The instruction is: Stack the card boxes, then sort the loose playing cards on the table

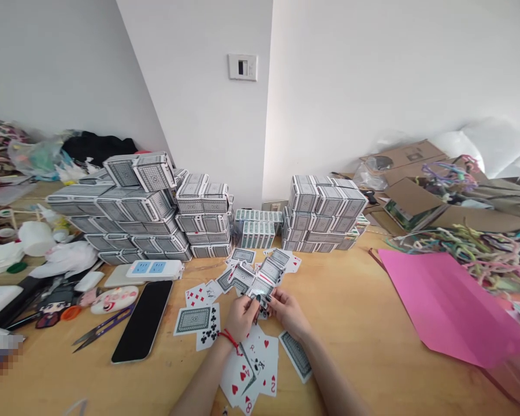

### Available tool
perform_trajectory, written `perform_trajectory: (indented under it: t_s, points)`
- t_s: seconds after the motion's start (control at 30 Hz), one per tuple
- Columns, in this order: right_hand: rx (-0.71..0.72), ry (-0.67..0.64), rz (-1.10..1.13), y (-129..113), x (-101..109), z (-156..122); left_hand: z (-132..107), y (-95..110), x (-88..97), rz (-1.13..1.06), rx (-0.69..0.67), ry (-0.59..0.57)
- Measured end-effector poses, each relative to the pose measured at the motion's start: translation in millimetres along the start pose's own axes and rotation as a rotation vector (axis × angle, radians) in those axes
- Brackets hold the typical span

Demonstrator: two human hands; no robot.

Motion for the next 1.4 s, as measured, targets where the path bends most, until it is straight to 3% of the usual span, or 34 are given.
perform_trajectory:
  t_s: [0.37, 0.6, 0.8, 0.93, 1.27, 1.4]
  points:
    - [-0.053, -0.062, -0.27, 0.6, -5.8, -3.7, -2.3, 0.6, -5.2, -0.035, 0.054, -0.093]
    - [0.089, -0.015, -0.21, -18.5, -19.9, -7.6, -6.7, 4.7, -16.7, -0.038, 0.005, -0.199]
    - [0.01, 0.056, -0.117, -10.3, -13.3, -7.4, -4.7, -2.8, -35.3, 0.024, 0.035, -0.291]
    - [0.013, -0.006, -0.205, -9.0, -10.0, -6.8, -10.2, 2.0, -41.9, -0.042, 0.058, -0.372]
    - [0.022, 0.041, -0.369, -7.4, 4.0, -5.0, -11.8, -4.3, -35.7, -0.109, 0.142, -0.335]
    - [0.01, 0.083, -0.314, -6.4, 6.5, -5.1, -11.3, -3.8, -40.6, -0.094, 0.154, -0.336]
Point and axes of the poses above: each hand's wrist, its own z-axis towards the middle knuckle, its own x-axis out of the back of the hand, y = z × x, the point moved 10 cm from there along z, towards the middle knuckle, and after that the axes turned 10 degrees about x, right-handed, at the moved point
